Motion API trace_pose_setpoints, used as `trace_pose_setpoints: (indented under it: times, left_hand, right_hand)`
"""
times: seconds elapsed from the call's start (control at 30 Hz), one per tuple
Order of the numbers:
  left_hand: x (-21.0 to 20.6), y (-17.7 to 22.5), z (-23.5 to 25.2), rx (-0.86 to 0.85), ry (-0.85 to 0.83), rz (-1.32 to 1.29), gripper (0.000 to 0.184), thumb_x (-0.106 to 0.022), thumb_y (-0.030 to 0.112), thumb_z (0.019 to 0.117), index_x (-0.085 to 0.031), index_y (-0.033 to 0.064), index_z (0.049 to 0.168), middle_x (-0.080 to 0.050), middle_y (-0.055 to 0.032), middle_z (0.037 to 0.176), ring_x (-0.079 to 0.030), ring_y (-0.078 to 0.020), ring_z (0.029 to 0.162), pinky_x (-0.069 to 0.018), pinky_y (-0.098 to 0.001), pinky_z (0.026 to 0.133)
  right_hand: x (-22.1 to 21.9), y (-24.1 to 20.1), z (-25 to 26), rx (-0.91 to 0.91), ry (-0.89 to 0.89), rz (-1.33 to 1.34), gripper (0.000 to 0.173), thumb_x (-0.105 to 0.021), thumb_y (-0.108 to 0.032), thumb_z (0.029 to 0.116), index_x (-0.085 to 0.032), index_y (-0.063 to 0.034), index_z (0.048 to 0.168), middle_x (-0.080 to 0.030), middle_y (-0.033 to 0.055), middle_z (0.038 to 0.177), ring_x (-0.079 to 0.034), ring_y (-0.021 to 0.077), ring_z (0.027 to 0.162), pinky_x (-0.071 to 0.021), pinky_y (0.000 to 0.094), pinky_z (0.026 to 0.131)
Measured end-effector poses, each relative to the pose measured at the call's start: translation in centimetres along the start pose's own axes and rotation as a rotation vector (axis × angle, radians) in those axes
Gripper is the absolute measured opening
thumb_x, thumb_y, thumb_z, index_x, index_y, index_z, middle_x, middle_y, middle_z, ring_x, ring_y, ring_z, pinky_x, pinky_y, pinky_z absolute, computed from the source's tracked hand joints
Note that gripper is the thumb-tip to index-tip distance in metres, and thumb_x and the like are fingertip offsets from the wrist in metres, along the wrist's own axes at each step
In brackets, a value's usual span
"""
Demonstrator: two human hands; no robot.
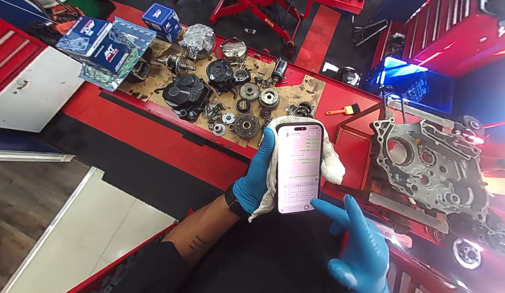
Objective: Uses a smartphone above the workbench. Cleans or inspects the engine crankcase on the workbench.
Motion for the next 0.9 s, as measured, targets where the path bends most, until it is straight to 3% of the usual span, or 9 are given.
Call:
trace_pose_setpoints:
  times: [0.27, 0.43, 0.73, 0.9]
  left_hand:
    - [0.2, -0.2, 0.0, 0.011, 0.017, 0.004, 0.055, -0.038, 0.055, 0.106, -0.064, 0.012, 0.129, -0.072, -0.009, 0.119, -0.069, -0.0166, 0.114, -0.0568, -0.0364, 0.1]
    - [0.2, -0.1, -0.1, -0.006, 0.044, 0.028, 0.054, -0.031, 0.052, 0.1086, -0.062, 0.0123, 0.128, -0.073, -0.0078, 0.118, -0.069, -0.0153, 0.113, -0.0573, -0.0354, 0.099]
    - [0.0, -0.3, -0.4, 0.007, 0.01, 0.012, 0.054, -0.04, 0.055, 0.1056, -0.064, 0.0122, 0.129, -0.072, -0.0083, 0.12, -0.069, -0.0161, 0.115, -0.0565, -0.036, 0.1]
    - [-0.1, -0.5, -0.5, 0.025, 0.002, -0.01, 0.055, -0.038, 0.055, 0.106, -0.064, 0.0121, 0.129, -0.072, -0.009, 0.12, -0.068, -0.0166, 0.115, -0.0563, -0.0366, 0.1]
  right_hand:
    - [0.2, 0.1, -0.1, -0.011, 0.024, 0.002, 0.082, -0.038, -0.076, 0.0962, -0.031, -0.026, 0.161, -0.076, -0.0038, 0.118, -0.068, 0.0041, 0.078, -0.0479, 0.0197, 0.061]
    - [-0.1, 0.0, 0.0, -0.001, 0.013, 0.005, 0.082, -0.039, -0.076, 0.0956, -0.033, -0.0251, 0.16, -0.076, -0.0031, 0.118, -0.068, 0.0048, 0.078, -0.0487, 0.0207, 0.061]
    - [-0.6, -0.1, 0.1, 0.009, -0.002, -0.004, 0.084, -0.04, -0.076, 0.0952, -0.031, -0.0236, 0.16, -0.075, -0.002, 0.123, -0.068, 0.0056, 0.078, -0.0476, 0.0215, 0.061]
    - [-0.1, 0.1, 0.1, -0.017, 0.027, -0.006, 0.084, -0.04, -0.076, 0.0954, -0.032, -0.0233, 0.16, -0.075, -0.0022, 0.122, -0.067, 0.0043, 0.076, -0.0475, 0.0205, 0.059]
Point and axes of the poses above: each hand's wrist, its own z-axis towards the middle knuckle, its own x-axis out of the back of the hand, y = z × x, the point moved 8 cm from there along z, towards the middle knuckle
